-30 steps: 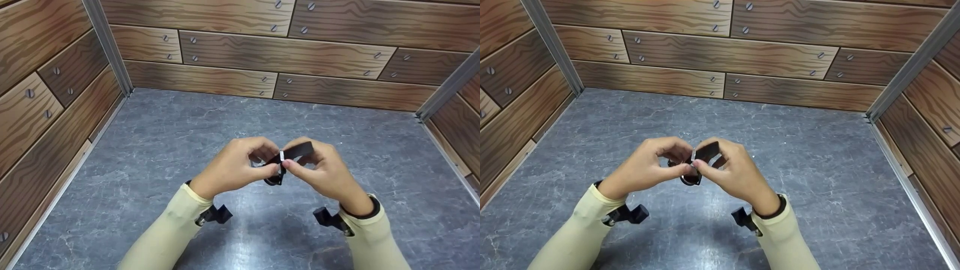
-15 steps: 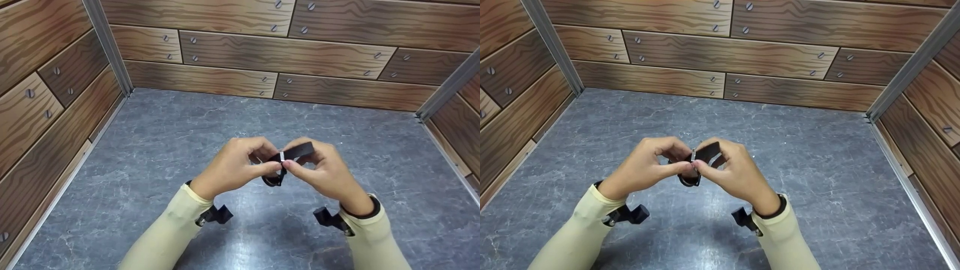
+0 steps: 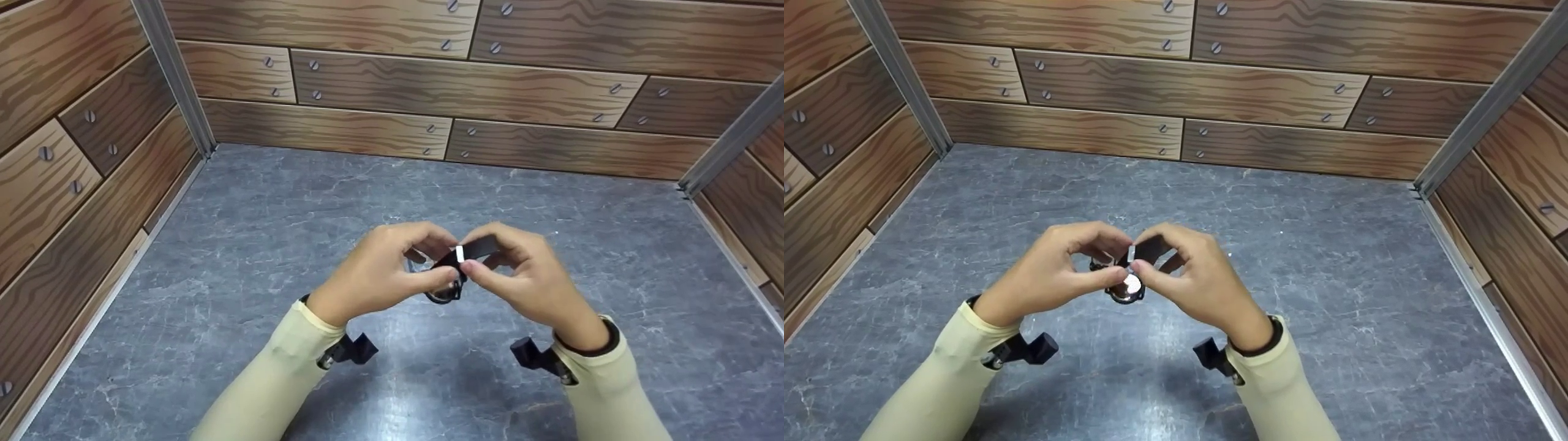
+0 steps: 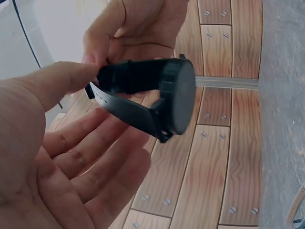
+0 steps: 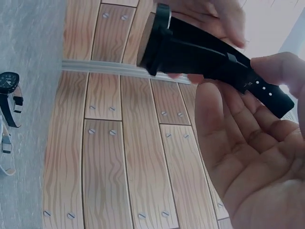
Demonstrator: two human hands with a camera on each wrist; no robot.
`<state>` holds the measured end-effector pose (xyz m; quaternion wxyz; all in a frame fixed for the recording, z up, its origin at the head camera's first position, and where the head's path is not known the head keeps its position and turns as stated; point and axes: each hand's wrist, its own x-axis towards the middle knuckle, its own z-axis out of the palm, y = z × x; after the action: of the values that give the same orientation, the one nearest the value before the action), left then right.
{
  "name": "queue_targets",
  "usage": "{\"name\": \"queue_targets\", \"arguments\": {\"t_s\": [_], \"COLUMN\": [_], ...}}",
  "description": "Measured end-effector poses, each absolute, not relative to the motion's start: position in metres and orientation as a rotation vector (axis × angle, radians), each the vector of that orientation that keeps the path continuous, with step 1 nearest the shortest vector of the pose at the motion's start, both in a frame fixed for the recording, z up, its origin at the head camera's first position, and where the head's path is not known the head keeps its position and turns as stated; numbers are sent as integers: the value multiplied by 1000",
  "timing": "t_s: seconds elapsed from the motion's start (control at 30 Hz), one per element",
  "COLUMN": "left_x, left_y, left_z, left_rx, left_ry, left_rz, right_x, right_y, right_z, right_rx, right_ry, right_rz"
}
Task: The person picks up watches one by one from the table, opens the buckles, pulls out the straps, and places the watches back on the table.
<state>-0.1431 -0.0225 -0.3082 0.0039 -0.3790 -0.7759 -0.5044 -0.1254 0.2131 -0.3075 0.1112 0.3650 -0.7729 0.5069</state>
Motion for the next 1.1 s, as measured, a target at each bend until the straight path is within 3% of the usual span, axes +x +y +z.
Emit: {"name": "queue_targets", "arguments": {"t_s": [1.1], "left_x": [-142], "left_y": [-21], "left_z": [-307], "left_rx": [-1147], "left_ry": [-2465], "left_rz": [-1456], "right_x": [-126], "right_y": [213], "right_z": [-309], "right_rx": [1079], "right_ry": [-2349], "right_rz": [1480]}}
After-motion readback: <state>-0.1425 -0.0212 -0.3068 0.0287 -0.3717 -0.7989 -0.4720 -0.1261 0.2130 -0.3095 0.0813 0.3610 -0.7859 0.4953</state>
